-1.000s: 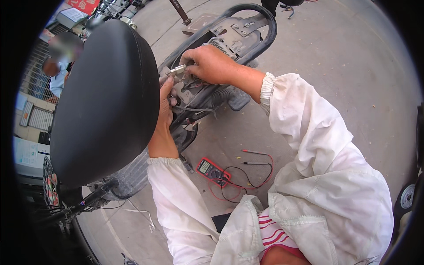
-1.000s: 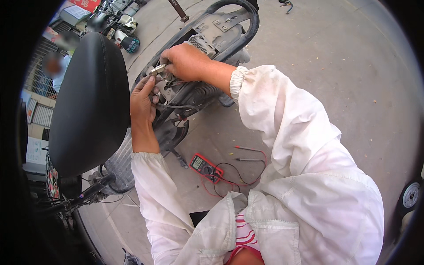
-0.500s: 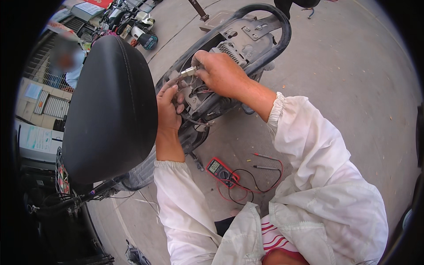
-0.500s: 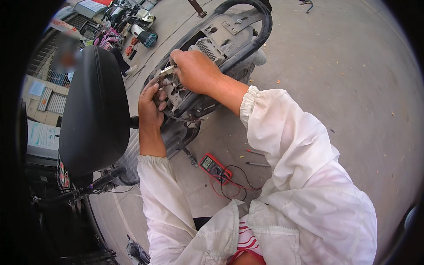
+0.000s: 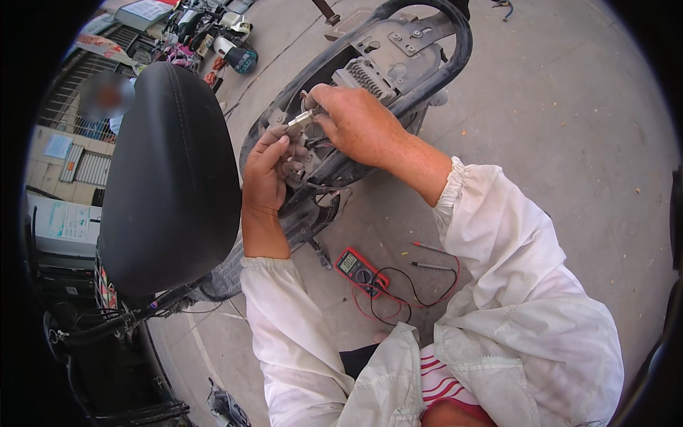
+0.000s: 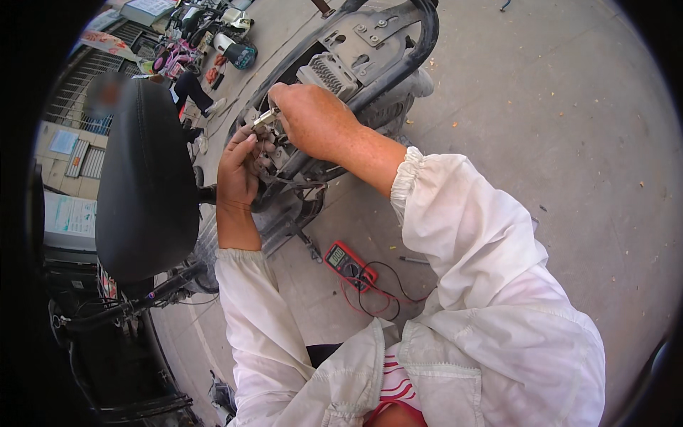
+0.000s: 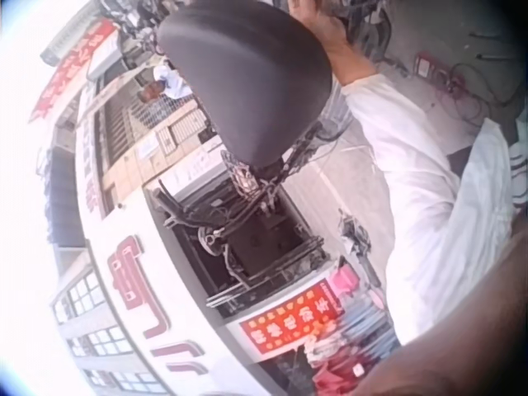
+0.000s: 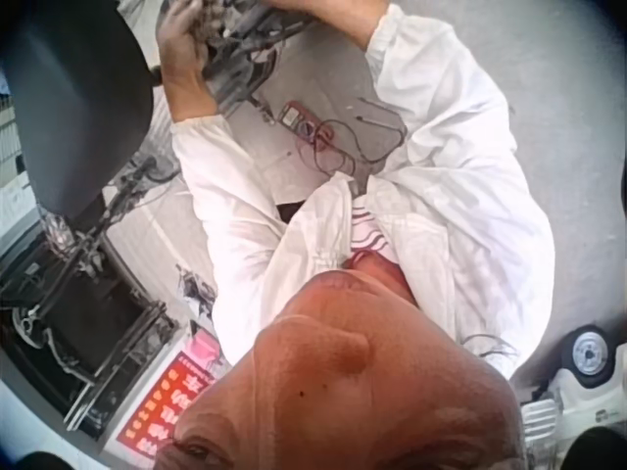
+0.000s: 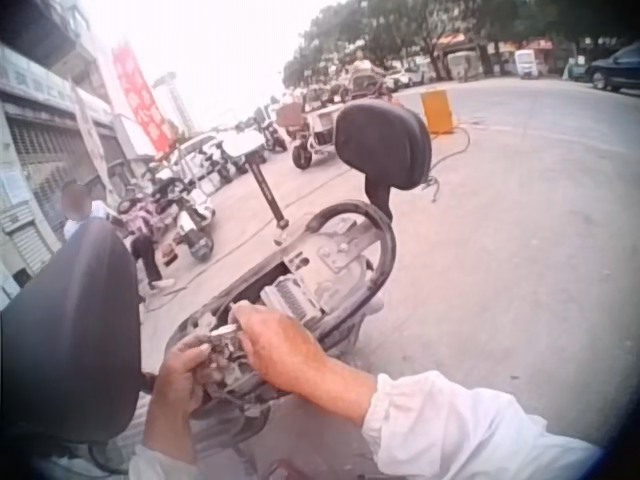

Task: The person repairs an electric scooter's electrical system by connecting and disconnecting wire harnesses under the seat, using a multimeter to test continuity, and cutting wires with scissors. The scooter's dashboard lights up during testing, indicating partial functionality.

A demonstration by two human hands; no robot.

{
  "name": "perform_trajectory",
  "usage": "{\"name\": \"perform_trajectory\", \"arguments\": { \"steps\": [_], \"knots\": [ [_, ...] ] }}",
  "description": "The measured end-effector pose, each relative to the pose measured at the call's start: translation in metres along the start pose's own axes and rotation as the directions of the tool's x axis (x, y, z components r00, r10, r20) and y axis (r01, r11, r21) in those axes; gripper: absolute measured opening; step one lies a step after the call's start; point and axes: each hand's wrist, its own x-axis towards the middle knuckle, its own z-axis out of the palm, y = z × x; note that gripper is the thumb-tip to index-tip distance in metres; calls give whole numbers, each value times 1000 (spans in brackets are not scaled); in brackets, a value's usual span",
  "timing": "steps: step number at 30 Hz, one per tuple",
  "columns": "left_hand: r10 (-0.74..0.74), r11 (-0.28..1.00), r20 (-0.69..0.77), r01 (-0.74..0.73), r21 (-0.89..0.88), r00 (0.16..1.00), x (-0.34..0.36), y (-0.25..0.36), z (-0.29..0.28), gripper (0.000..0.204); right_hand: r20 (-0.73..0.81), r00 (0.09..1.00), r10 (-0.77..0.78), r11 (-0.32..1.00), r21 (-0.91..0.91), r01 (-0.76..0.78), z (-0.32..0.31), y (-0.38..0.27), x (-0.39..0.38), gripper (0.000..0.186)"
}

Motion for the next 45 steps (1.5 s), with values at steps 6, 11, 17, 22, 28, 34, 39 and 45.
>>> {"name": "perform_trajectory", "arguments": {
  "steps": [6,11,17,22,28,34,39,45],
  "knots": [
    [75,995,-66,-79,-61,995,1,-4,1,15,105,992,74,988,130,-88,-18,2,-5,20],
    [67,994,-70,-72,-77,995,0,-7,-6,14,-15,1000,-7,994,109,9,-32,-6,-9,16],
    [59,991,-46,-64,-114,997,2,-7,-6,14,221,975,-30,999,42,21,7,-34,-47,17],
    [92,978,-77,-105,-181,993,-6,-10,3,18,197,975,99,985,123,-125,36,-33,-51,20],
    [93,980,-328,-144,-137,940,-35,-12,20,23,268,901,341,680,591,-434,36,-20,-52,19],
    [46,997,-243,-60,-51,969,-59,-21,34,20,465,802,376,502,626,-598,25,-21,-52,20],
    [50,981,-248,-94,-168,968,-59,-28,31,17,567,756,328,378,655,-655,15,-25,-55,20],
    [21,954,-160,-68,-293,987,-60,-31,28,14,688,684,242,159,667,-727,13,-21,-56,23]
  ]
}}
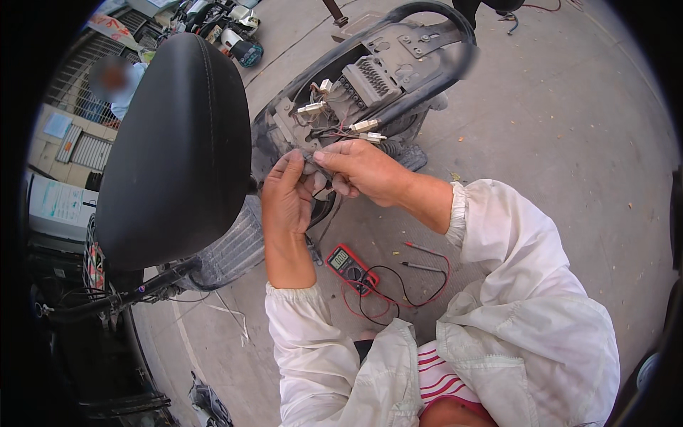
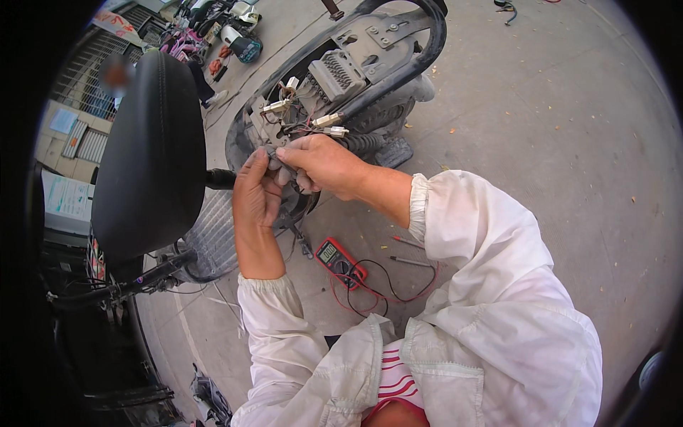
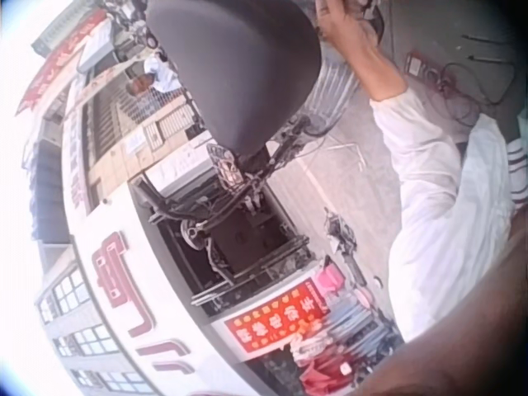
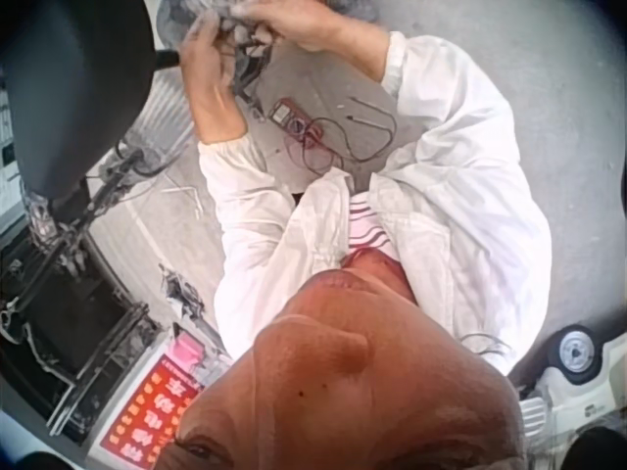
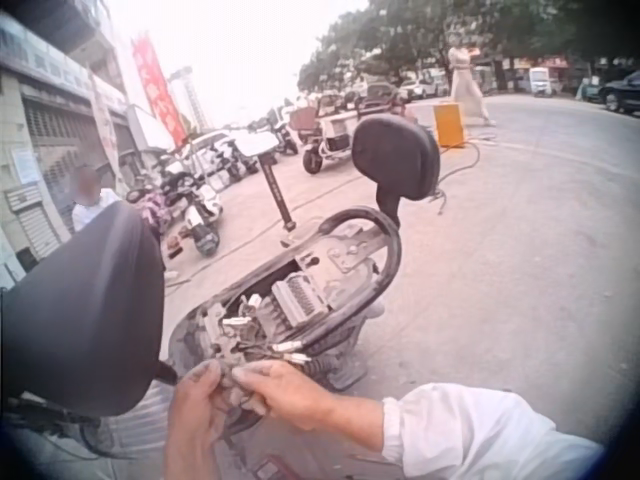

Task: The person repairs an electric scooter's electrical system by connecting and disconnecting wire harnesses under the seat, using a multimeter to test continuity, and cutting wires with scissors. The scooter's dashboard lights up during testing, indicating partial functionality.

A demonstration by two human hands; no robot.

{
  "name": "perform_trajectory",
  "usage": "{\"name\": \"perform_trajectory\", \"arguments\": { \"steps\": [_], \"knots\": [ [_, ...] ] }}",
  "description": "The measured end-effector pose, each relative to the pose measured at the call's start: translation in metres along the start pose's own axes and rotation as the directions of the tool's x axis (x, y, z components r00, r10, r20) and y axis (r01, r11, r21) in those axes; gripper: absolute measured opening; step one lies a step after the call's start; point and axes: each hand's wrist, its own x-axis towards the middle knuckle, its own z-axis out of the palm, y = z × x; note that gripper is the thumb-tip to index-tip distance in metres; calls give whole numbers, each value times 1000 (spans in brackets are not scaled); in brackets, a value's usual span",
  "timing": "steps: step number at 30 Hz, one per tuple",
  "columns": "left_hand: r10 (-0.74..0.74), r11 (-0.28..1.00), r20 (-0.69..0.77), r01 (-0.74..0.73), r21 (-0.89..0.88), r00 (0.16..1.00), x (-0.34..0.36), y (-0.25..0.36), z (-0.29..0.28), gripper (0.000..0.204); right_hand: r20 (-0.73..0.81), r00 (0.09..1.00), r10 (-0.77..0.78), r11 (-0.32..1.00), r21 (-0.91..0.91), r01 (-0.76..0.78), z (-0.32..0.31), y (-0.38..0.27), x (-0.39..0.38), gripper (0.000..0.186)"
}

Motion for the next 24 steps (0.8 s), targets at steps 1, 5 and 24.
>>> {"name": "perform_trajectory", "arguments": {
  "steps": [1,5,24],
  "knots": [
    [-10,1000,6,10,-16,1000,1,-1,1,12,13,1000,2,1000,22,-3,0,3,2,22],
    [-14,1000,-99,14,6,995,1,-2,5,10,-135,879,-458,747,-595,298,16,14,-2,28],
    [2,990,-167,22,137,986,-4,-3,14,16,-135,961,-243,854,-500,145,0,0,-6,21]
  ]
}}
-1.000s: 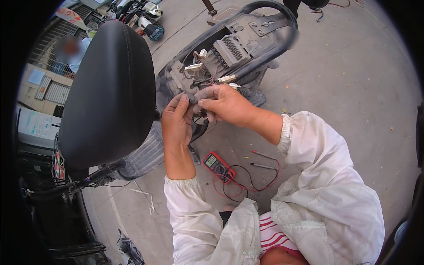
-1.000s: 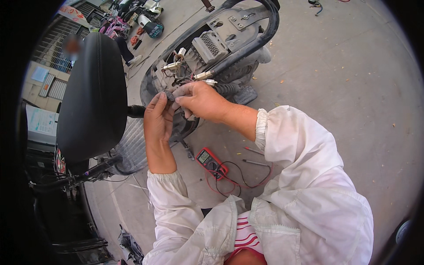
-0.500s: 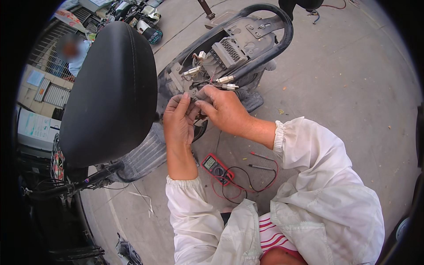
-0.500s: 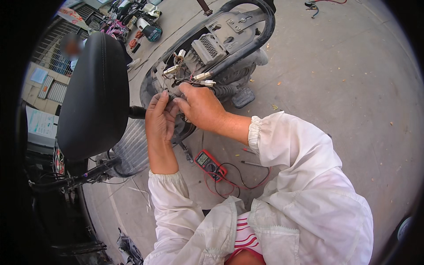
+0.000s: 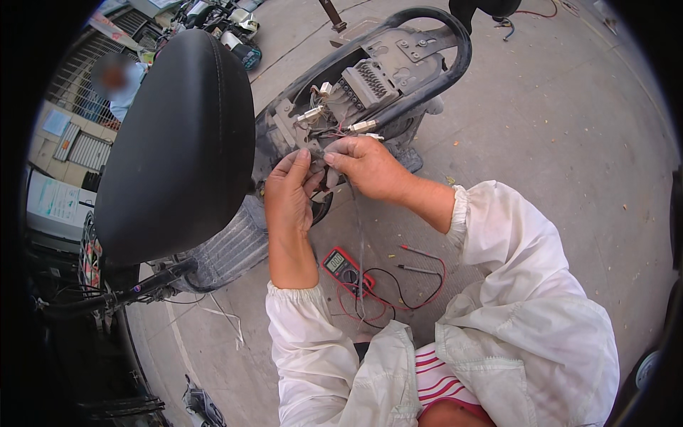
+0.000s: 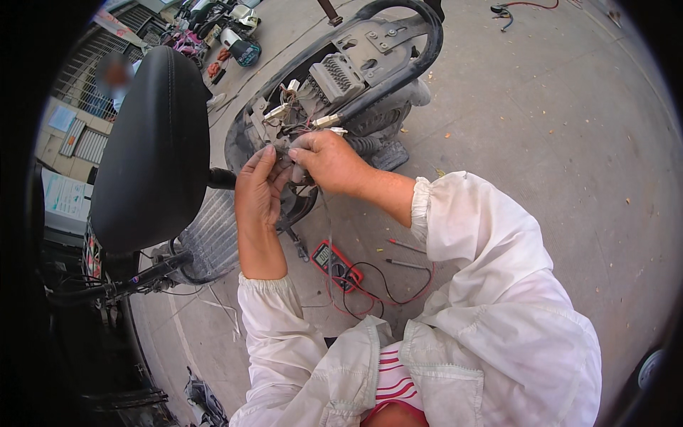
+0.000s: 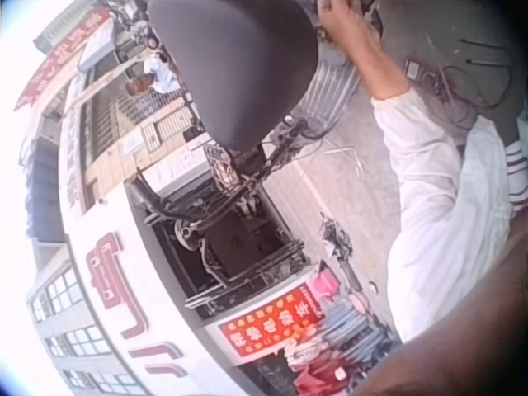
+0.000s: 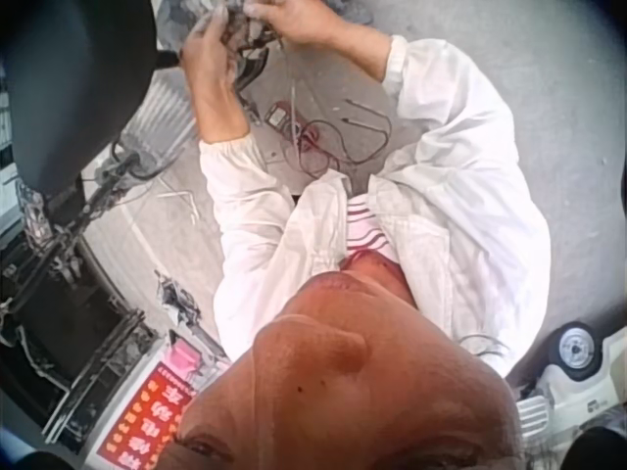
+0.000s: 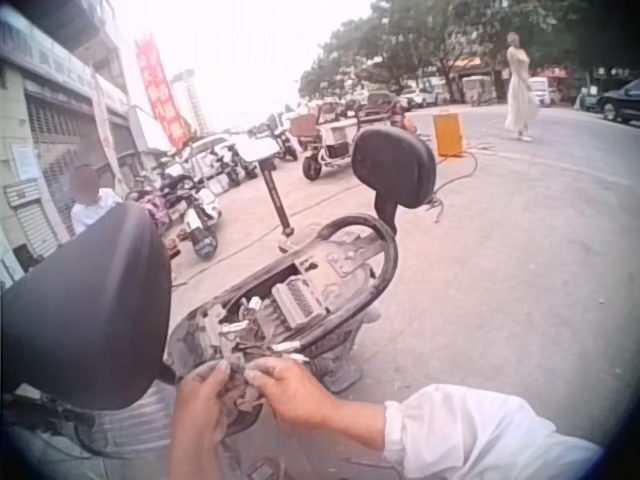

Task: The person repairs an electric scooter's electrical system by connecting and disconnecting wire harnesses under the seat, using a multimeter to test continuity, and cutting wires with scissors. The scooter's dashboard lights up during testing, indicating partial functionality.

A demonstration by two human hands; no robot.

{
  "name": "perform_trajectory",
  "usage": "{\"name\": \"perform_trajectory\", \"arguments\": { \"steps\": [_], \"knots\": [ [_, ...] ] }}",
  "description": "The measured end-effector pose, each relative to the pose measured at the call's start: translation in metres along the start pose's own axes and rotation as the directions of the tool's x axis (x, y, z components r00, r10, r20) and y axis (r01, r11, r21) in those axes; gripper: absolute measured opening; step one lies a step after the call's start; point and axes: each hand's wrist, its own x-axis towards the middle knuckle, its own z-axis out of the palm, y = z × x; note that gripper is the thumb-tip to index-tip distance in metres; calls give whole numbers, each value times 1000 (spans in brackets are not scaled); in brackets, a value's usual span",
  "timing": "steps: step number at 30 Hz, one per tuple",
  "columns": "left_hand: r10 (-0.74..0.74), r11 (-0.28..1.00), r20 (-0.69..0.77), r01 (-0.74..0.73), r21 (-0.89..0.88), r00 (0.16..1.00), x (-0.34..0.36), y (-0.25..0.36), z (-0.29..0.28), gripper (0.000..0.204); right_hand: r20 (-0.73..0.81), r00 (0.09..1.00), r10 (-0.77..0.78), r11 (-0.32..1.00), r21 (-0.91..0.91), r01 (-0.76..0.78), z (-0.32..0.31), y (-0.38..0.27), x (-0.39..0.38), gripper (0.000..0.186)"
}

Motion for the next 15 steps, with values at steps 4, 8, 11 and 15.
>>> {"name": "perform_trajectory", "arguments": {
  "steps": [4,8,11,15],
  "knots": [
    [16,1000,6,-16,3,1000,1,-2,2,14,50,999,5,995,99,-10,-2,19,6,21],
    [22,999,40,-24,46,999,-3,1,8,10,38,998,50,995,81,-53,-2,13,4,21],
    [57,998,21,-57,20,998,1,-4,3,8,26,1000,16,1000,22,-16,3,12,3,20],
    [76,997,13,-76,-18,997,2,-6,4,9,-69,983,-173,950,-273,148,6,12,1,21]
  ]
}}
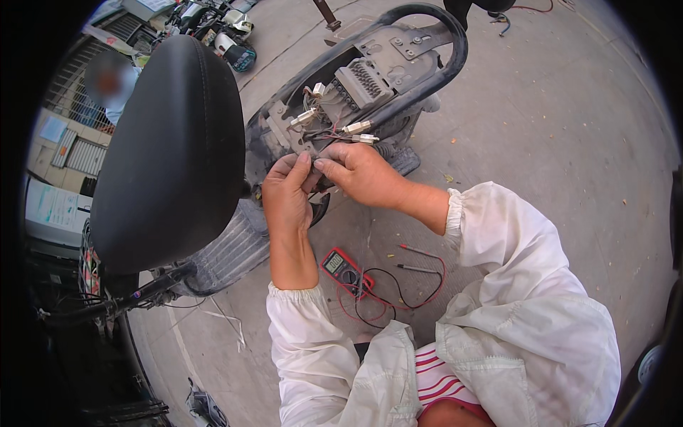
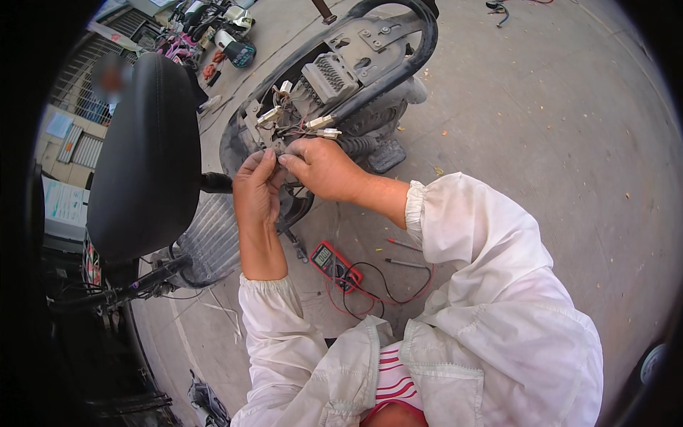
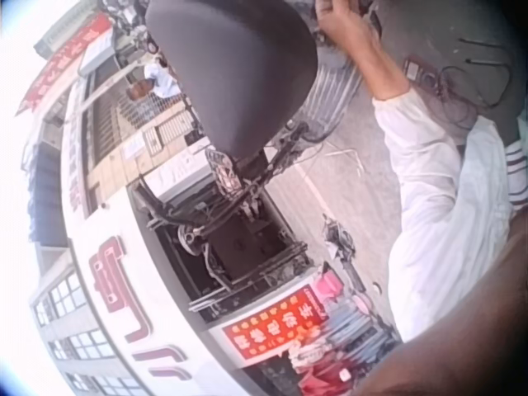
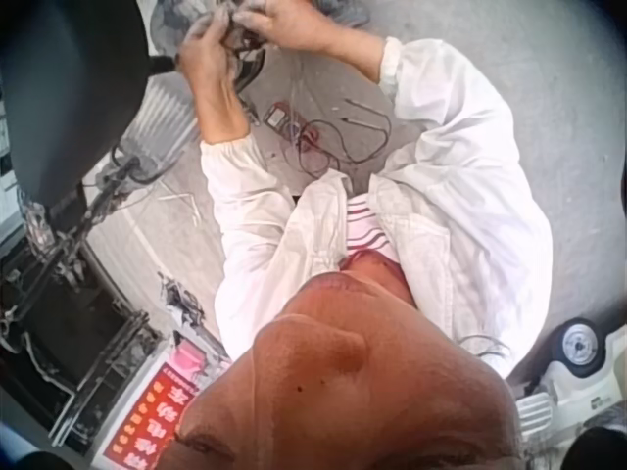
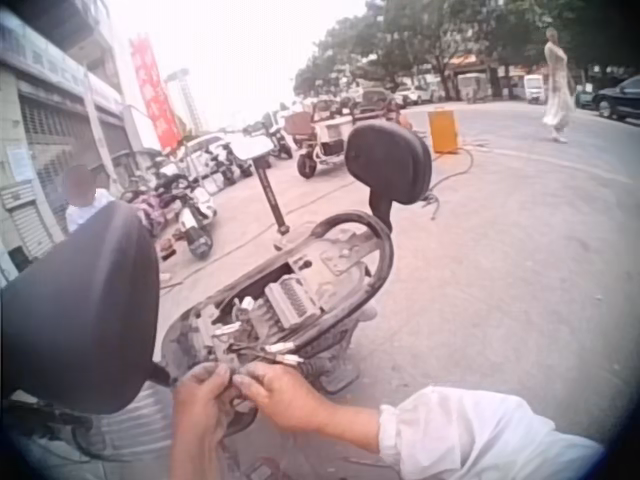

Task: The person repairs an electric scooter's electrical system by connecting and disconnecting wire harnesses under the seat, using a multimeter to test continuity, and cutting wires with scissors. The scooter's dashboard lights up during testing, indicating partial functionality.

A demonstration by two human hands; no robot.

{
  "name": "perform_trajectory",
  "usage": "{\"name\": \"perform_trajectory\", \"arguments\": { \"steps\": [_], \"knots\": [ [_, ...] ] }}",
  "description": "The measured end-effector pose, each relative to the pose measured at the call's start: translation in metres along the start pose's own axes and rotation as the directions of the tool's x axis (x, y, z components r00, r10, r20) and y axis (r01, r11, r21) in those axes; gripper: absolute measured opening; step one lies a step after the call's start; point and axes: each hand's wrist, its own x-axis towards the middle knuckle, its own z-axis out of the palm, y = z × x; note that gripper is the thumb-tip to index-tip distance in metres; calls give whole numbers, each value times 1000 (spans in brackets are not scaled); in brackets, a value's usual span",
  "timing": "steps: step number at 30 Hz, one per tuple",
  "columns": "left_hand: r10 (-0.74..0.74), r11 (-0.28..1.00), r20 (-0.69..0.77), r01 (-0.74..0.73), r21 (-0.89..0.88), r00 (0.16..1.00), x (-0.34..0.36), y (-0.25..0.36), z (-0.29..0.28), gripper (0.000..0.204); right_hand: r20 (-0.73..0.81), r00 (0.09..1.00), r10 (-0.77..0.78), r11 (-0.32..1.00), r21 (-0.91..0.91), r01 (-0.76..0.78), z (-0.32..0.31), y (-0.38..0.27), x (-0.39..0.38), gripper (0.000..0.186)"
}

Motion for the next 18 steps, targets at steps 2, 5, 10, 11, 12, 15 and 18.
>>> {"name": "perform_trajectory", "arguments": {
  "steps": [2,5,10,11,12,15,18],
  "knots": [
    [-20,999,10,20,-24,1000,0,-1,1,8,-45,991,-127,988,-98,122,0,3,0,21],
    [-50,980,97,68,-186,994,5,-6,-2,8,-81,951,-299,922,-282,266,-1,2,-1,21],
    [-78,960,144,114,-257,986,5,-8,1,9,-49,976,-213,956,-218,197,-8,-7,-3,19],
    [-83,958,145,119,-261,986,5,-9,2,9,-30,979,-203,948,-256,188,-10,-8,-4,19],
    [-70,958,148,108,-266,986,6,-9,2,10,-43,972,-230,939,-271,210,-9,-7,-4,20],
    [-31,969,139,64,-238,990,6,-10,4,9,-43,979,-199,967,-170,189,-10,-7,-1,22],
    [-1,992,113,15,-124,994,1,-7,8,8,64,996,-56,998,-11,56,-16,-7,1,23]
  ]
}}
